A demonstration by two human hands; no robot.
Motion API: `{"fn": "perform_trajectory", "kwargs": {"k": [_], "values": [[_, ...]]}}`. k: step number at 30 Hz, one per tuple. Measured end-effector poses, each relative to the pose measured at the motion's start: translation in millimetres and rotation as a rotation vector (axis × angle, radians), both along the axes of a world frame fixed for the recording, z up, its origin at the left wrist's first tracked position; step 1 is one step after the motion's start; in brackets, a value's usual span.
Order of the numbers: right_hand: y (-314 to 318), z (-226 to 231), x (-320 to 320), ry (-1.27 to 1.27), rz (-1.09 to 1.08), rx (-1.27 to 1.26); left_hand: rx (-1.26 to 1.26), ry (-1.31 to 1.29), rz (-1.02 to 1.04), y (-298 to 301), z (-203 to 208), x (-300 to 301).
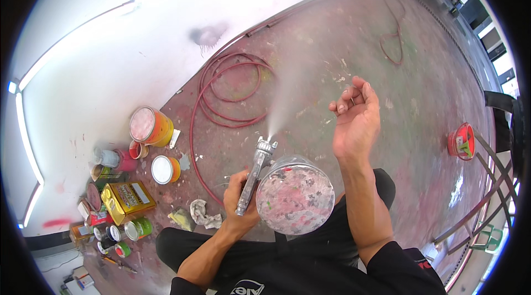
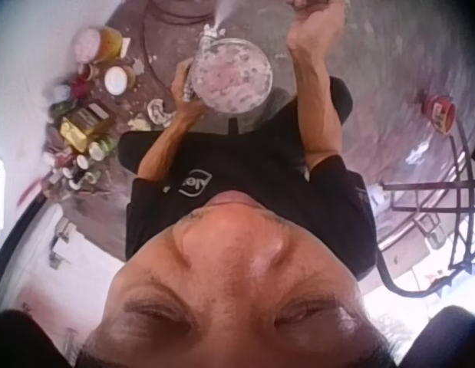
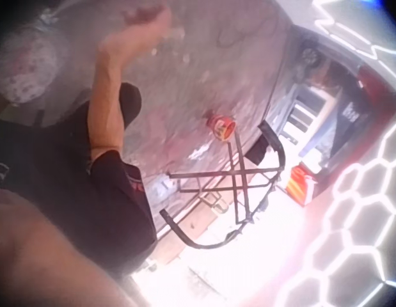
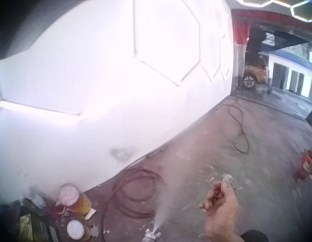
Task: The person cleans a spray gun nozzle with a cloth, then assembles the spray gun. They walk to a black car bumper mounted on a stand and apply masking tape around the red reflector area to prepare it for painting.
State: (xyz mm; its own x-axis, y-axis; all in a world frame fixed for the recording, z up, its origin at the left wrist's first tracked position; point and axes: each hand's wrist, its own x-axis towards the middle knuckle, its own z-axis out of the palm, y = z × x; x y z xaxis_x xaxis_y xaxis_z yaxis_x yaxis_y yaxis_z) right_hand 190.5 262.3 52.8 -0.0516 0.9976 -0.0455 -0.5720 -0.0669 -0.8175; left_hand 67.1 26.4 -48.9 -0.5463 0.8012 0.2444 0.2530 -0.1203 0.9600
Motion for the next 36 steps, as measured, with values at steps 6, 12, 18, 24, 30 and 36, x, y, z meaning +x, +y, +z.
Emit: {"fn": "perform_trajectory", "kwargs": {"k": [6,12,18,24,30,36], "values": [[0.0,3.1,1.4,0.039,0.018,-0.015,-0.006,0.221,-0.034,-6.8,4.9,-11.6],[-8.4,3.0,-6.4,-0.039,0.193,-0.030,-0.443,-0.825,-0.090,-44.4,-12.8,-19.6],[-5.9,2.1,-8.9,0.026,0.164,-0.037,-0.417,-0.956,-0.183,-47.0,12.4,-34.1],[-12.7,4.1,-9.9,-0.073,0.370,-0.056,-0.218,-1.009,-0.142,-67.5,-39.8,-59.9],[-27.2,-2.5,-13.0,-0.365,0.720,0.047,-0.118,-1.032,-0.127,-78.2,-58.1,-73.8],[-30.4,-7.5,-23.1,-0.277,0.371,-0.104,-0.056,-1.043,-0.132,-82.3,-68.0,-84.7]]}}
